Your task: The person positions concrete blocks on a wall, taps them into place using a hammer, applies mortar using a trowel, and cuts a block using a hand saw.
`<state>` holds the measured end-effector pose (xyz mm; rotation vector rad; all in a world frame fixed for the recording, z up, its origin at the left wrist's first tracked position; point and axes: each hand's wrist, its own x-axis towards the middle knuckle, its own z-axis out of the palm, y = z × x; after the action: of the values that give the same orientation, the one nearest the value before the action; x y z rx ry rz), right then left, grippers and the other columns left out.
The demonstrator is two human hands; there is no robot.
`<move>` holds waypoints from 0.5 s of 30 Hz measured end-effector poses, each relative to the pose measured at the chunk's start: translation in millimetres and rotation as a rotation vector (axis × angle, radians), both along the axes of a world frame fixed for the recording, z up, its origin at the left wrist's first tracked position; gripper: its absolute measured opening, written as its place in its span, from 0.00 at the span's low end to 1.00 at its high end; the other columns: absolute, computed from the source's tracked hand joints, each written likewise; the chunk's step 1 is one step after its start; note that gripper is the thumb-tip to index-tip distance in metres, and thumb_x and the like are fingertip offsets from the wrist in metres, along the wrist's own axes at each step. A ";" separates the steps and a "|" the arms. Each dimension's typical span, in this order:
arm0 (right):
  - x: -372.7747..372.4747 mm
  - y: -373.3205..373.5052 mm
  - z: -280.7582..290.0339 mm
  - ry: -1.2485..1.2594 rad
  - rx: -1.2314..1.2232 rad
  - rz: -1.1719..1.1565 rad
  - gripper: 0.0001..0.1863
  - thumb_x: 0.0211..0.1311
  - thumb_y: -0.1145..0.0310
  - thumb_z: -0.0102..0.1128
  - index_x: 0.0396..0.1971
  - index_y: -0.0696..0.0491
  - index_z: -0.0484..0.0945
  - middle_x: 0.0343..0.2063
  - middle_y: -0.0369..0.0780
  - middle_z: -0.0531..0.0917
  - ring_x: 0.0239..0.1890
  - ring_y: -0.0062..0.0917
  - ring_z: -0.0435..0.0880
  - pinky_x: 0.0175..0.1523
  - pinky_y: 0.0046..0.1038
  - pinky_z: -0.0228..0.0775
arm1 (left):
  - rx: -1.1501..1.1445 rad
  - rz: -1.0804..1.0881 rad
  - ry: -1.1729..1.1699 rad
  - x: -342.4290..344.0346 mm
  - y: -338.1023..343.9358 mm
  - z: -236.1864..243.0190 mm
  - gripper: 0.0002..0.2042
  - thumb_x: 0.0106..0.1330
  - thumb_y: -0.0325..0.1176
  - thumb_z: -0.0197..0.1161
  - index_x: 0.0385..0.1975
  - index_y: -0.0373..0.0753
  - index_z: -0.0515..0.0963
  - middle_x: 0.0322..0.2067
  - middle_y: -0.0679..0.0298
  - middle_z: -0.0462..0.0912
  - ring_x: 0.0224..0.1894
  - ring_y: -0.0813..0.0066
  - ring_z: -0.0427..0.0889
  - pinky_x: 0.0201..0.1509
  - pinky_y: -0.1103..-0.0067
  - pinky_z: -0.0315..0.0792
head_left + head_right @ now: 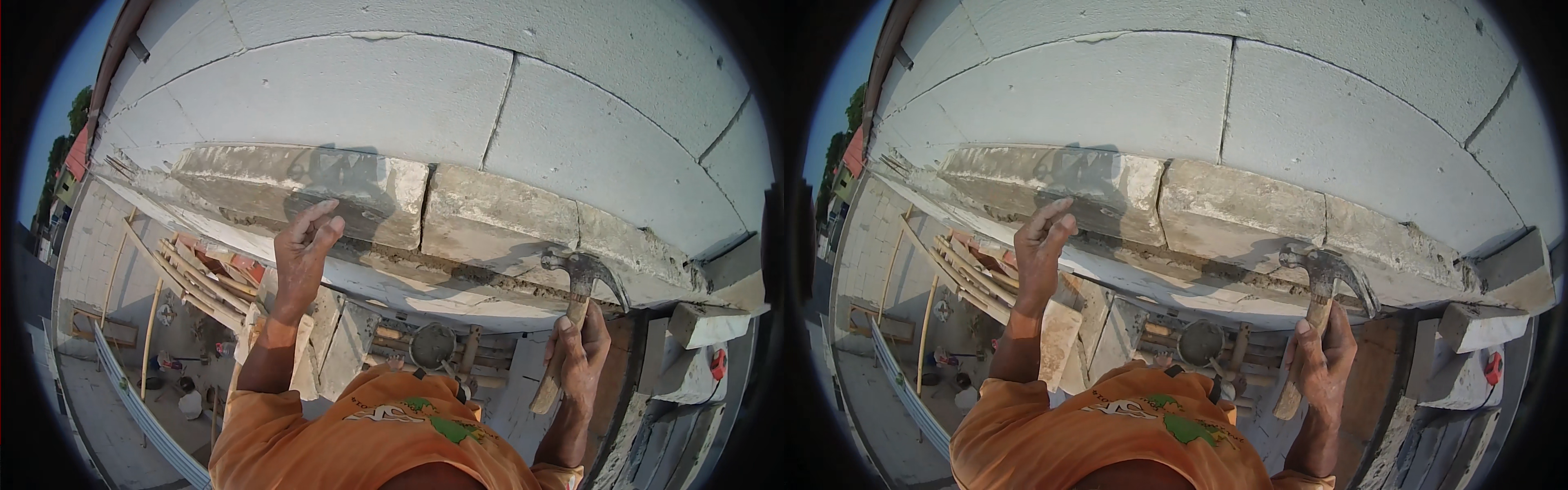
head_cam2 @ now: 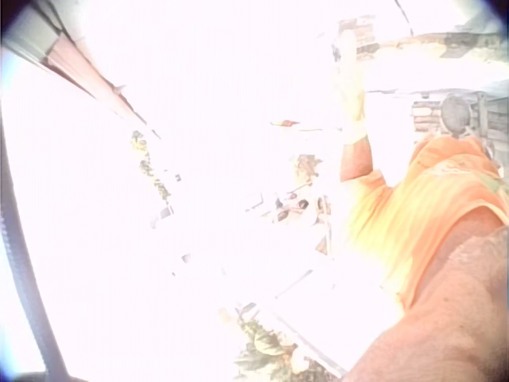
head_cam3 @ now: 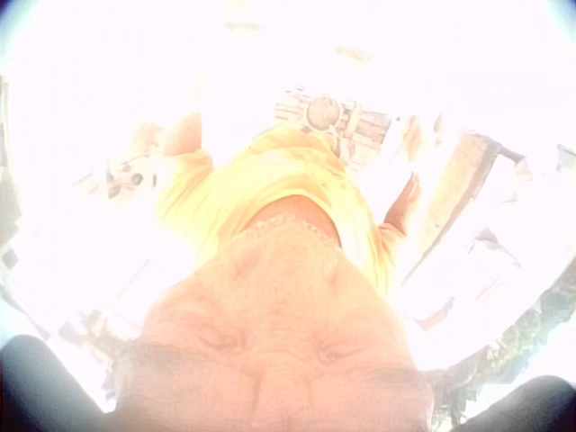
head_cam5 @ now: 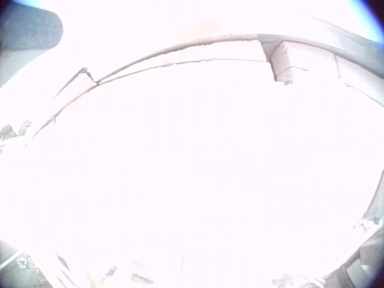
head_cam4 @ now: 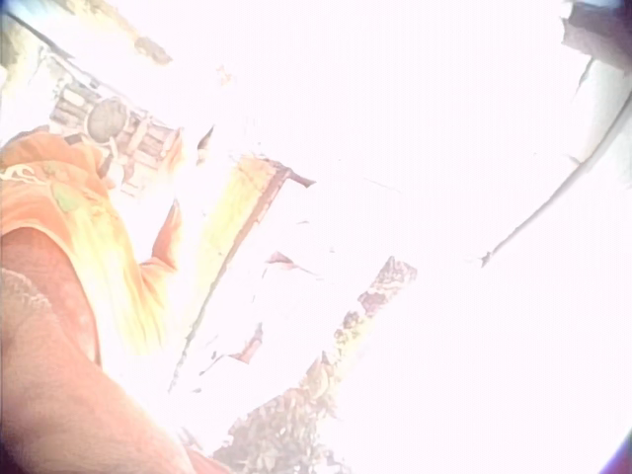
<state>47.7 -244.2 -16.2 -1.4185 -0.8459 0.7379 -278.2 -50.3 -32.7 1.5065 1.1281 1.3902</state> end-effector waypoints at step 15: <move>-26.5 37.3 14.2 -0.068 -0.080 0.197 0.24 0.69 0.66 0.61 0.58 0.65 0.70 0.24 0.34 0.77 0.19 0.15 0.74 0.23 0.19 0.66 | 0.545 0.066 0.510 -1.6 46.5 0.8 0.28 0.57 0.38 0.77 0.58 0.41 0.79 0.28 0.65 0.80 0.26 0.80 0.75 0.31 0.79 0.72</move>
<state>21.2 -206.9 -2.0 -1.4515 -1.0298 0.8852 -279.8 -3.8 -31.9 2.3297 1.1494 1.4743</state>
